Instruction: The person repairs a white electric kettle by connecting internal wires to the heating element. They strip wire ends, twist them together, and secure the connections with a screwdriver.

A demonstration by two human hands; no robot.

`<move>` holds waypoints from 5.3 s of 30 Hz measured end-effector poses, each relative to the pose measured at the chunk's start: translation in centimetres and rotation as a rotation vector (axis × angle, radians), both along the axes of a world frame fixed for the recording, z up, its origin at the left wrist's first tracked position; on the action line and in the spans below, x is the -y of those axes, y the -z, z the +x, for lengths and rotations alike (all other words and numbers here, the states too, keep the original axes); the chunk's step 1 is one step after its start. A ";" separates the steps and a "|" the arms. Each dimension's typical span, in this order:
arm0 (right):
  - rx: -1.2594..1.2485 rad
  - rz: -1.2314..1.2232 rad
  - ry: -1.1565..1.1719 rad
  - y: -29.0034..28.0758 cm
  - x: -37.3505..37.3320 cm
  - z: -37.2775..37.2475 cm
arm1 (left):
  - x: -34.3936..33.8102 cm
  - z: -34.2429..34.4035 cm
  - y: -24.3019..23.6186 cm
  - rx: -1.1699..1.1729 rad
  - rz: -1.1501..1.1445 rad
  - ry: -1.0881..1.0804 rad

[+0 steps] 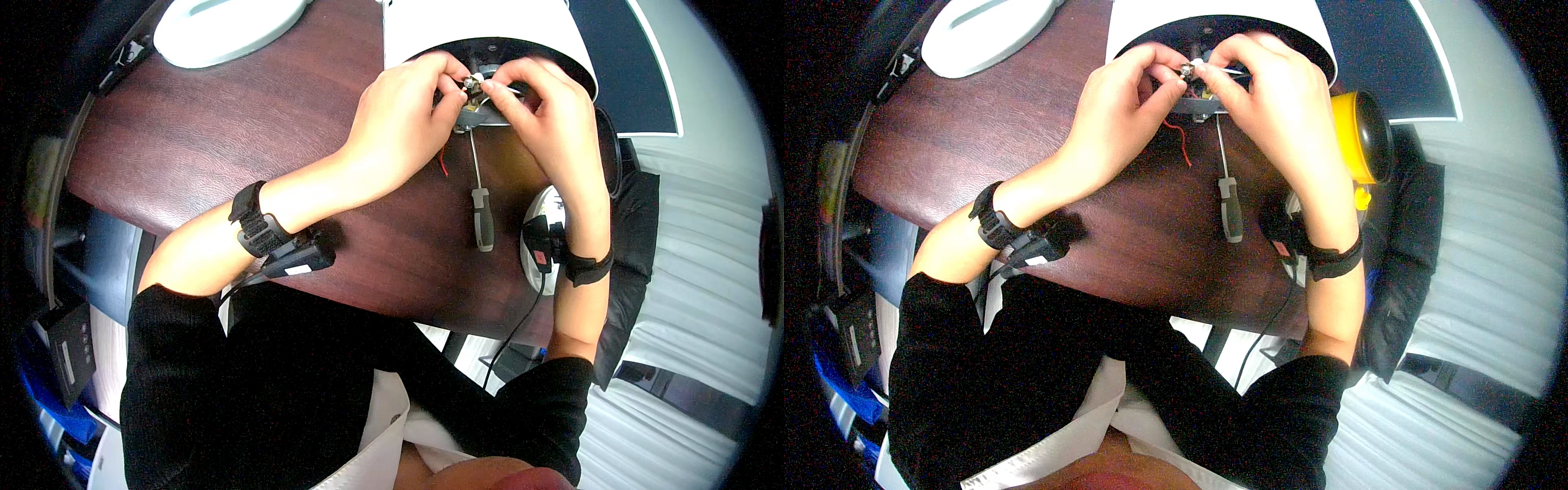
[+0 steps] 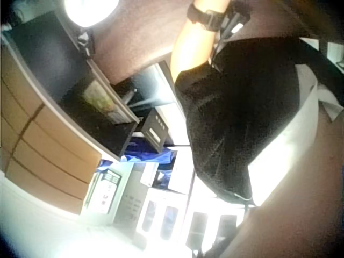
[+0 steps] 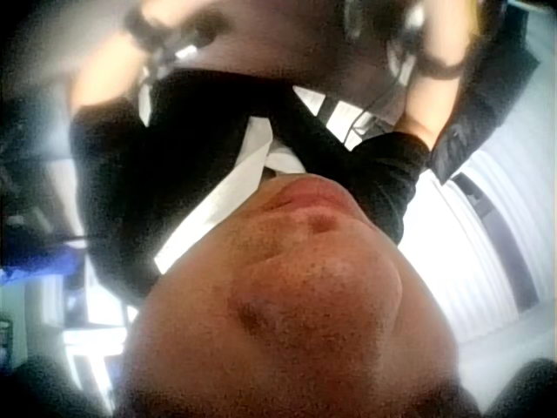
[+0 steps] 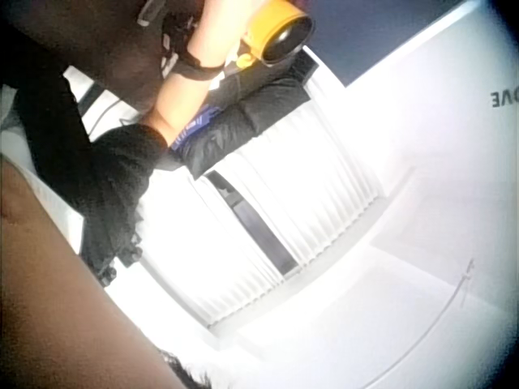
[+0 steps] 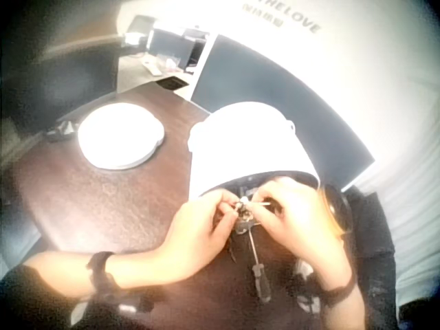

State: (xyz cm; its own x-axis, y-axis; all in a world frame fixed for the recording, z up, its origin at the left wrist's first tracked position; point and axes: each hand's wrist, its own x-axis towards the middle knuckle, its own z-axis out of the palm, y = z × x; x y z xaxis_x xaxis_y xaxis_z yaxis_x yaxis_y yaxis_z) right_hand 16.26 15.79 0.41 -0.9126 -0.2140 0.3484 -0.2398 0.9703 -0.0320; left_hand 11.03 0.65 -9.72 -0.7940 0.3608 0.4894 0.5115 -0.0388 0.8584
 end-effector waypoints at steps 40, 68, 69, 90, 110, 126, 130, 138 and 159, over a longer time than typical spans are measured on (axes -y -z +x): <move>0.031 -0.087 -0.123 -0.8 0.8 1.1 | 1.8 0.2 -0.7 0.089 0.131 0.173; -0.008 -0.164 -0.114 -0.4 0.0 3.0 | 1.8 0.3 -2.6 -0.148 -0.027 0.139; -0.025 -0.166 -0.118 -0.1 0.0 3.0 | 1.9 0.4 -2.6 -0.118 -0.019 0.136; -0.168 -0.263 -0.068 1.0 1.9 3.7 | 2.9 0.4 -3.1 0.044 0.018 0.238; -0.279 -0.191 -0.089 1.7 2.0 4.1 | 3.3 0.0 -3.3 -0.257 0.006 0.146; -0.273 -0.308 -0.078 2.4 1.5 4.0 | 2.8 0.5 -3.4 0.029 0.027 0.257; -0.320 -0.303 -0.080 2.5 1.8 3.8 | 3.3 0.1 -3.5 -0.033 -0.062 0.257; -0.361 -0.165 -0.118 1.8 2.0 4.4 | 3.1 -0.5 -3.2 -0.263 0.116 0.344; -0.130 -0.095 -0.130 3.1 1.4 1.8 | 4.0 0.5 -1.1 0.191 0.014 0.135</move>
State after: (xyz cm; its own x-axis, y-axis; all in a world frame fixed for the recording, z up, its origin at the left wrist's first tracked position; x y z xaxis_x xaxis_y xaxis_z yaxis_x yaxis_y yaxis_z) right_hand 18.06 14.36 -2.66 -0.8254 -0.2872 0.4861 -0.3706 0.9251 -0.0827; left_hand 11.49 -3.30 -8.59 -0.8177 0.4644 0.3402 0.3288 -0.1084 0.9382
